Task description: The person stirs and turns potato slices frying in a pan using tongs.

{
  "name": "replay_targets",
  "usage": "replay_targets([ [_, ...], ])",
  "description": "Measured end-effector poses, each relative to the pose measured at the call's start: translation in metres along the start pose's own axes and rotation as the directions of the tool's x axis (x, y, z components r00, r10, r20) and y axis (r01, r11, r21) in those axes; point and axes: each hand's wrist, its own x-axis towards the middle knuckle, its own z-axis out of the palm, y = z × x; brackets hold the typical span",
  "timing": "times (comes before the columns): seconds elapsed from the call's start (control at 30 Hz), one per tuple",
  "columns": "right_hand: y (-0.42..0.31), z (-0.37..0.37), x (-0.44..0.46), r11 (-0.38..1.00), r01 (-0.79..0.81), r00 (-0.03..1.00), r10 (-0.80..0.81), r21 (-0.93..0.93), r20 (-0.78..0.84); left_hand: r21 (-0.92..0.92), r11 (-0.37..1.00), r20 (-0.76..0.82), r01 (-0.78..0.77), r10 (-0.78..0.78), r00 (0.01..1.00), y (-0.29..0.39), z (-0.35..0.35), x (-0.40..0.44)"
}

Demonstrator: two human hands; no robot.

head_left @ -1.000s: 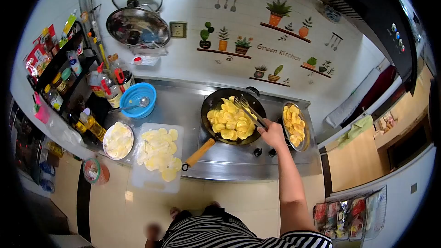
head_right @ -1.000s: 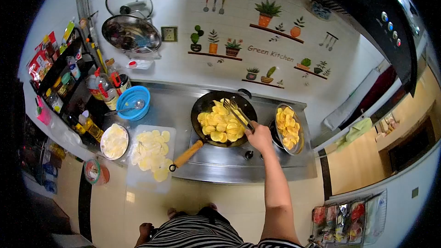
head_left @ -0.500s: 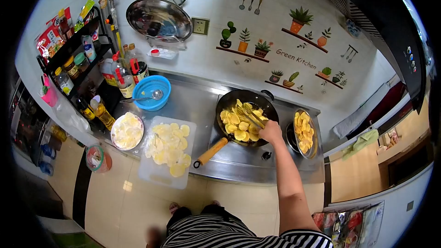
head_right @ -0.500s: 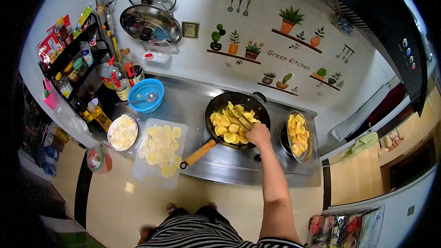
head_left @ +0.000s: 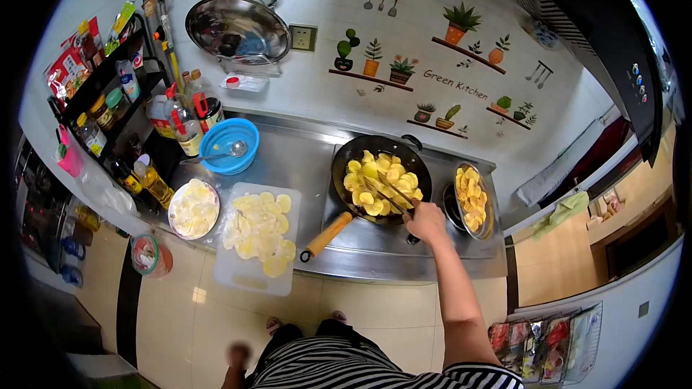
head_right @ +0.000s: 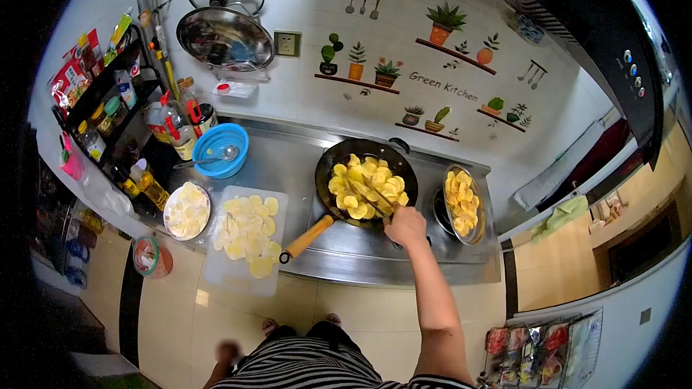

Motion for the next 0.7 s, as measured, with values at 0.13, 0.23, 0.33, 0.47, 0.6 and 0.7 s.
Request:
replay_targets([
  [0.13,0.015,-0.003,0.003,0.999,-0.04,0.997,0.042,0.029,-0.07,-0.023,0.999,0.005,0.043,-0.043,0.999,0.003,0.002,-0.016],
  [0.23,0.023,-0.007,0.008,0.994,-0.074,0.988,0.085,0.085,-0.127,0.474,0.88,-0.347,0.039,0.146,0.926,0.006,0.007,-0.021],
  [0.33,0.029,-0.01,0.02,0.987,-0.139,0.982,0.148,0.081,-0.113,0.592,0.806,-0.455,0.027,0.306,0.836,0.004,0.012,-0.032],
  [0.47,0.038,0.001,0.039,0.978,-0.178,0.974,0.191,0.11,-0.122,0.461,0.886,-0.431,0.047,0.177,0.885,0.008,0.01,-0.036],
  [0.6,0.029,0.012,0.051,0.976,-0.178,0.981,0.186,0.126,-0.06,0.402,0.916,-0.456,-0.004,0.204,0.866,0.012,0.003,-0.039],
  [0.7,0.01,0.012,0.045,0.982,-0.149,0.987,0.154,0.119,-0.038,0.069,0.998,-0.552,-0.014,0.05,0.832,0.019,0.01,-0.037],
])
